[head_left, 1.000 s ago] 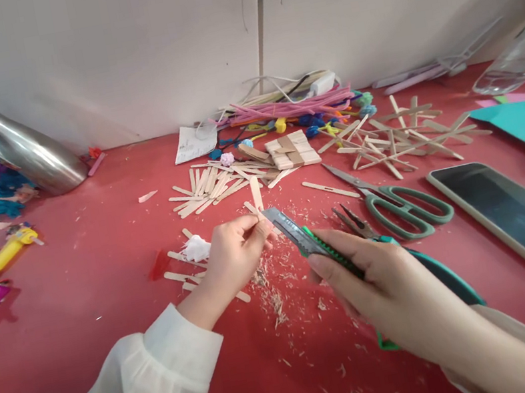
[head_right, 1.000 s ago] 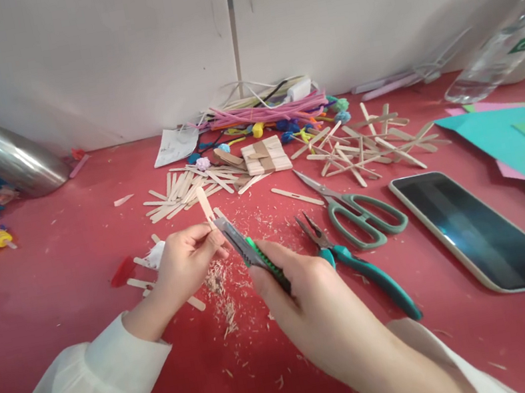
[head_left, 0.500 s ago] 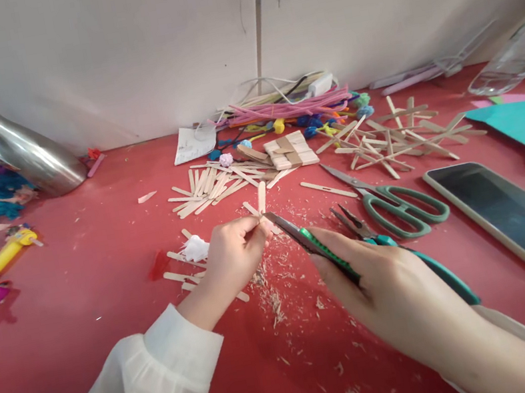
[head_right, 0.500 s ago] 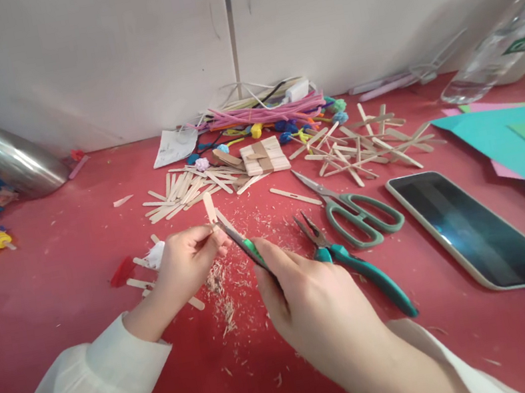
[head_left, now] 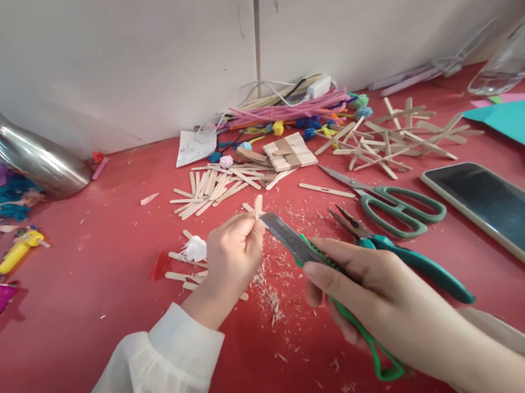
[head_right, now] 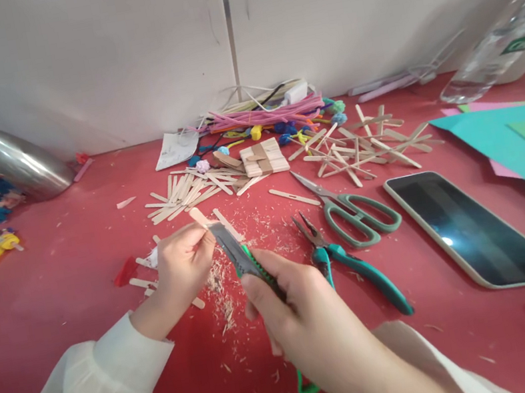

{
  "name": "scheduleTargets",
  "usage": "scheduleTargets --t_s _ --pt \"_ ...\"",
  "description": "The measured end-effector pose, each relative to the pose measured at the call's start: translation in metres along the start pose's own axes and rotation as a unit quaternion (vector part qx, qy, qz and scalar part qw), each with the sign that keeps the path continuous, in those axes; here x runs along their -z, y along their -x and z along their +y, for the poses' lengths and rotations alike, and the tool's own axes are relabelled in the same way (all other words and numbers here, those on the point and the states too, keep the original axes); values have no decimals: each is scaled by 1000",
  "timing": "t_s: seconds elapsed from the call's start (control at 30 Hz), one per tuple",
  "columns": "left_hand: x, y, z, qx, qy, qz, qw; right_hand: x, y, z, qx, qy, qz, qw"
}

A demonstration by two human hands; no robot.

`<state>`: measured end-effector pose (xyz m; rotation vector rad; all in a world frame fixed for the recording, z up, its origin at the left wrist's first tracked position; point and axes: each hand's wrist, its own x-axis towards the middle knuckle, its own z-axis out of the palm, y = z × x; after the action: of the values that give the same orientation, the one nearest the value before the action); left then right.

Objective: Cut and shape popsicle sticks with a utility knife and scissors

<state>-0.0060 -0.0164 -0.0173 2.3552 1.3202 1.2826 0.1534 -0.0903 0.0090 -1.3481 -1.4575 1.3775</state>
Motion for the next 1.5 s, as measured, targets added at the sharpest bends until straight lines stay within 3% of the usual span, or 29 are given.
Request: scheduleTargets --t_s 0.07,0.13,0.2,0.27,0.4,0.47,0.57,0.7,0.93,1.1,1.27,1.37,1.5 --pt "-1 0 1 50 28 0 998 -1 -2 -4 -45 -124 -40 990" --pt "-2 -1 1 130 90 -35 987 -1 -4 -6 -67 -224 -74 970" --pt "-2 -1 1 202 180 -102 957 0 -7 -6 -58 -270 -85 957" --pt "-2 -1 1 233 276 -176 916 4 -11 -3 -31 -265 -52 962" --pt "5 0 3 210 356 -294 862 14 -21 5 -17 -207 91 974" --pt "9 1 6 188 333 -340 859 17 -26 8 -27 -199 128 971" --pt "11 0 9 155 268 -367 877 18 -31 9 -18 -208 124 970" --pt "10 -1 10 116 220 -362 898 18 -33 9 3 -179 134 975" --pt "7 4 12 110 137 -312 934 16 -37 12 23 -132 178 975" --pt "7 4 16 74 123 -299 943 14 -36 16 39 -98 155 982" --pt "6 5 11 179 219 -289 914 16 -33 15 36 -17 130 991" --pt "3 4 6 240 254 -237 906 15 -30 13 41 19 112 993" --pt "1 2 2 257 268 -164 914 13 -23 14 94 135 93 982"
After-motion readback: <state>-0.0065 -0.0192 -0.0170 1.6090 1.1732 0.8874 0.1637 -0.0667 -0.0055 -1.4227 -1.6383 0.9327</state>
